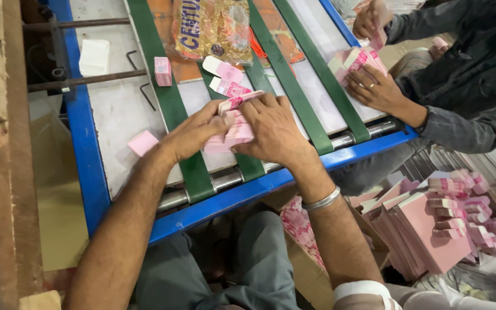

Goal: The person gathers pink and white paper sheets from a conveyor belt, aligns them into stacks, and secures each bundle with an orange rubber band. The person places the finished bundles into a cardboard box below the conveyor.

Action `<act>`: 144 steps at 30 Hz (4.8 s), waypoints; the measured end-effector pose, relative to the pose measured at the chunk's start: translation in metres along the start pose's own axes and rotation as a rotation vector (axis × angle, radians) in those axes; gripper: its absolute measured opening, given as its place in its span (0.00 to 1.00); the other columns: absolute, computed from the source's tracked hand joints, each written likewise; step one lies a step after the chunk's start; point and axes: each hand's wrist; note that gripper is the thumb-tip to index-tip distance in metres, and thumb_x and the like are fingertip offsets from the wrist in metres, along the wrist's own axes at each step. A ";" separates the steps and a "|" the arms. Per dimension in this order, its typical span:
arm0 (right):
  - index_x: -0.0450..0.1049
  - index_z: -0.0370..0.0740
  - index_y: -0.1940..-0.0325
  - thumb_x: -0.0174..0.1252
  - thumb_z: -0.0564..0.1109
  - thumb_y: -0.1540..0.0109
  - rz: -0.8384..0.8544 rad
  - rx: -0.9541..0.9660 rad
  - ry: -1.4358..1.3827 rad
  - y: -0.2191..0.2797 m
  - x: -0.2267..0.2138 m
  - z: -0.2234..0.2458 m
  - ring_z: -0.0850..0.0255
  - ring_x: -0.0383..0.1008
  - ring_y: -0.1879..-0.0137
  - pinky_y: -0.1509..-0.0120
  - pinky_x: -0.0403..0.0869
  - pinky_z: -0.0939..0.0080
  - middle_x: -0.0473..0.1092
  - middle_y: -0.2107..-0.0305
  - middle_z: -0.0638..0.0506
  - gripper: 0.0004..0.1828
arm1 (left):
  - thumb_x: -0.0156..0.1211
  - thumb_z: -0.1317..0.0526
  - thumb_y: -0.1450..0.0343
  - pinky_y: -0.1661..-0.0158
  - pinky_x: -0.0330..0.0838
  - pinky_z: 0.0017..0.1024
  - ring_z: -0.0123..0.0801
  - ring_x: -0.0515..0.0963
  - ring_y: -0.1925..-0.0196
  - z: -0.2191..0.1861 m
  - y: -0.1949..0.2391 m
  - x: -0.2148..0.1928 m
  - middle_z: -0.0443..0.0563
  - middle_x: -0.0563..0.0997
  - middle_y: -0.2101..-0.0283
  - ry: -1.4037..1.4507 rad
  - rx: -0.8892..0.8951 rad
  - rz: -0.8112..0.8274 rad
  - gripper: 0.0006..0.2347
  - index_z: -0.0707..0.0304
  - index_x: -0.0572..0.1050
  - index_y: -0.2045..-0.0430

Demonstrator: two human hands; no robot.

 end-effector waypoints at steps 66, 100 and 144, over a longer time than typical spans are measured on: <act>0.69 0.31 0.47 0.64 0.67 0.39 0.032 -0.028 -0.205 0.005 0.021 -0.028 0.37 0.71 0.50 0.46 0.69 0.41 0.71 0.60 0.36 0.36 | 0.84 0.47 0.51 0.58 0.72 0.53 0.62 0.79 0.60 0.015 -0.013 0.028 0.64 0.79 0.65 -0.803 0.184 -0.329 0.36 0.61 0.71 0.54; 0.82 0.45 0.73 0.65 0.45 0.48 -0.315 0.337 0.125 -0.083 0.155 -0.240 0.44 0.77 0.57 0.58 0.73 0.44 0.74 0.69 0.43 0.03 | 0.83 0.47 0.53 0.33 0.47 0.56 0.46 0.78 0.55 0.000 -0.018 0.031 0.50 0.81 0.66 -0.811 0.170 -0.343 0.36 0.60 0.73 0.54; 0.73 0.35 0.63 0.46 0.30 0.35 -0.658 0.788 -1.290 0.251 0.096 0.099 0.64 0.72 0.62 0.56 0.74 0.63 0.71 0.64 0.50 0.10 | 0.83 0.52 0.43 0.44 0.73 0.35 0.33 0.75 0.40 0.027 0.185 0.180 0.51 0.75 0.41 0.927 0.258 -0.237 0.45 0.68 0.62 0.33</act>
Point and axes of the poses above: each hand's wrist, its own y-axis away from the middle knuckle, its own x-axis out of the palm, z = x × y
